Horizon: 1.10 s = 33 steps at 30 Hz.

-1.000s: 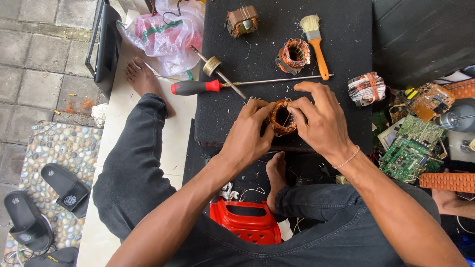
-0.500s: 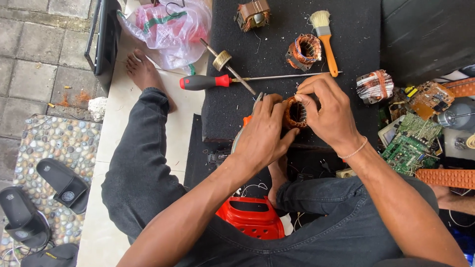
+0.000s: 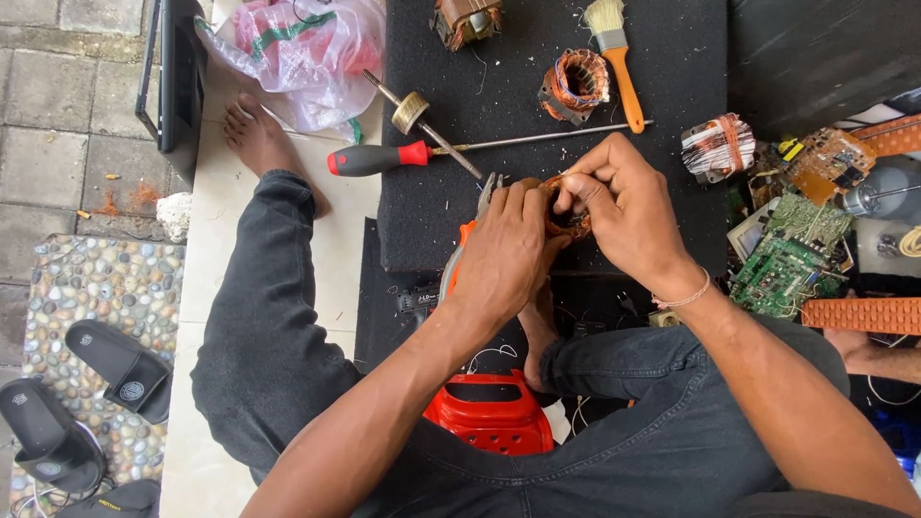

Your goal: Connecting and organizing copper winding wires on a motor stator during a repair process.

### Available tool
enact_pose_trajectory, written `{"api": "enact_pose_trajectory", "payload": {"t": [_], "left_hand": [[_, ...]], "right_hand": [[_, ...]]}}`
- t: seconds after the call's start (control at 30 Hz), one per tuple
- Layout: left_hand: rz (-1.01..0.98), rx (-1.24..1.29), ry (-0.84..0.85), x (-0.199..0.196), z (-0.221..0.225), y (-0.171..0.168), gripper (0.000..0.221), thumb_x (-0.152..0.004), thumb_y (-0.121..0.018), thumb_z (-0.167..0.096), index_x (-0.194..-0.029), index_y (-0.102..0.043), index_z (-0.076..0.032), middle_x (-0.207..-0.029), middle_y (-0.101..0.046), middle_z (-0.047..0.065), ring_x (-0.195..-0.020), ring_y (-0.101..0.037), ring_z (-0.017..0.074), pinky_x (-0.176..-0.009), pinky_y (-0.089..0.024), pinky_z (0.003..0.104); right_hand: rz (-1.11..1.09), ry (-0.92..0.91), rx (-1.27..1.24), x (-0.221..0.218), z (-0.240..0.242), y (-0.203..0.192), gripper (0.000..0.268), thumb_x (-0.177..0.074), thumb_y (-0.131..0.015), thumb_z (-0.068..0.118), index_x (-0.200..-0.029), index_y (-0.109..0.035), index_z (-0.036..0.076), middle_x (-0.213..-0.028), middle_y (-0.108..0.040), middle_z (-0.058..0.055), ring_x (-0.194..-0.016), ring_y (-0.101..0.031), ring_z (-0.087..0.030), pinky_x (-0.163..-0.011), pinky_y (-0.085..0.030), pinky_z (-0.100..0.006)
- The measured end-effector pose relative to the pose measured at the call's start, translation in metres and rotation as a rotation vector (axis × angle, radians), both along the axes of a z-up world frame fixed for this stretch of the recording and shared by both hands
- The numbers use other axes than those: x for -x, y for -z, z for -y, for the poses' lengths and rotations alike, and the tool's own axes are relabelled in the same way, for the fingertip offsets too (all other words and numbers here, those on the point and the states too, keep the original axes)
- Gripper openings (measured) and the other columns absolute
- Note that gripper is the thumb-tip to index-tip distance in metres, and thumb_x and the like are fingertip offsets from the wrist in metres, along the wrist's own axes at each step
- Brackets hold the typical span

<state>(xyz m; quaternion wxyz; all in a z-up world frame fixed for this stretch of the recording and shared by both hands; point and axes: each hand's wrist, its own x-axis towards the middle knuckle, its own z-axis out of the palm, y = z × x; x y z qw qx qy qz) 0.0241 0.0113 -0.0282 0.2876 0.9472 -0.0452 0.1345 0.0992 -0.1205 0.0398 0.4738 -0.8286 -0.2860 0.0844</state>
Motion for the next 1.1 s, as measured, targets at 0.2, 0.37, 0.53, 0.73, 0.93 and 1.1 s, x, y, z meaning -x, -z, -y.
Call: {"api": "enact_pose_trajectory", "payload": {"t": [0.2, 0.37, 0.53, 0.73, 0.93, 1.1], "left_hand": [[-0.030, 0.231, 0.096, -0.007, -0.009, 0.004, 0.056, -0.078, -0.083, -0.028, -0.117, -0.055, 0.000, -0.113, -0.059, 0.017, -0.111, -0.058, 0.0359, -0.092, -0.053, 0.043], [-0.061, 0.311, 0.070, -0.005, -0.005, -0.005, 0.071, -0.074, -0.087, -0.037, -0.122, -0.052, 0.002, -0.115, -0.060, 0.020, -0.111, -0.059, 0.0395, -0.092, -0.052, 0.048], [-0.074, 0.341, 0.024, -0.008, 0.000, 0.005, 0.081, -0.075, -0.088, -0.039, -0.134, -0.048, -0.001, -0.111, -0.061, 0.017, -0.111, -0.060, 0.0384, -0.091, -0.051, 0.049], [-0.105, 0.265, 0.087, -0.010, -0.008, 0.000, 0.080, -0.082, -0.079, -0.047, -0.145, -0.050, -0.006, -0.131, -0.064, 0.014, -0.116, -0.060, 0.0347, -0.091, -0.048, 0.046], [-0.113, 0.243, 0.089, -0.012, -0.013, -0.007, 0.074, -0.084, -0.077, -0.048, -0.141, -0.055, -0.006, -0.129, -0.066, 0.013, -0.116, -0.061, 0.0333, -0.087, -0.048, 0.044], [-0.131, 0.298, 0.132, -0.009, -0.018, -0.005, 0.078, -0.081, -0.080, -0.044, -0.144, -0.053, -0.008, -0.131, -0.065, 0.013, -0.117, -0.061, 0.0326, -0.090, -0.046, 0.043]], "right_hand": [[-0.272, 0.043, -0.165, 0.000, 0.003, 0.013, 0.006, -0.107, -0.051, -0.006, -0.103, -0.053, -0.003, -0.074, -0.064, -0.011, -0.067, -0.069, -0.018, -0.061, -0.056, -0.025], [-0.428, 0.067, -0.178, -0.001, 0.000, 0.019, 0.002, -0.107, -0.052, -0.002, -0.105, -0.052, -0.003, -0.078, -0.065, -0.013, -0.066, -0.068, -0.018, -0.058, -0.053, -0.023], [-0.508, 0.060, -0.153, -0.005, -0.001, 0.018, 0.003, -0.106, -0.053, 0.000, -0.106, -0.053, -0.003, -0.080, -0.066, -0.015, -0.065, -0.068, -0.018, -0.056, -0.051, -0.021], [-0.391, -0.037, -0.091, -0.021, 0.007, 0.018, 0.002, -0.106, -0.053, -0.002, -0.104, -0.053, -0.004, -0.068, -0.061, -0.011, -0.058, -0.062, -0.017, -0.053, -0.050, -0.025], [-0.290, -0.099, -0.049, -0.037, 0.012, 0.026, 0.007, -0.109, -0.050, -0.002, -0.102, -0.052, -0.001, -0.065, -0.057, -0.007, -0.056, -0.056, -0.014, -0.053, -0.047, -0.024], [-0.198, -0.067, -0.088, -0.064, 0.028, 0.015, 0.006, -0.112, -0.044, -0.007, -0.110, -0.046, -0.001, -0.073, -0.056, -0.008, -0.067, -0.059, -0.016, -0.059, -0.047, -0.025]]}}
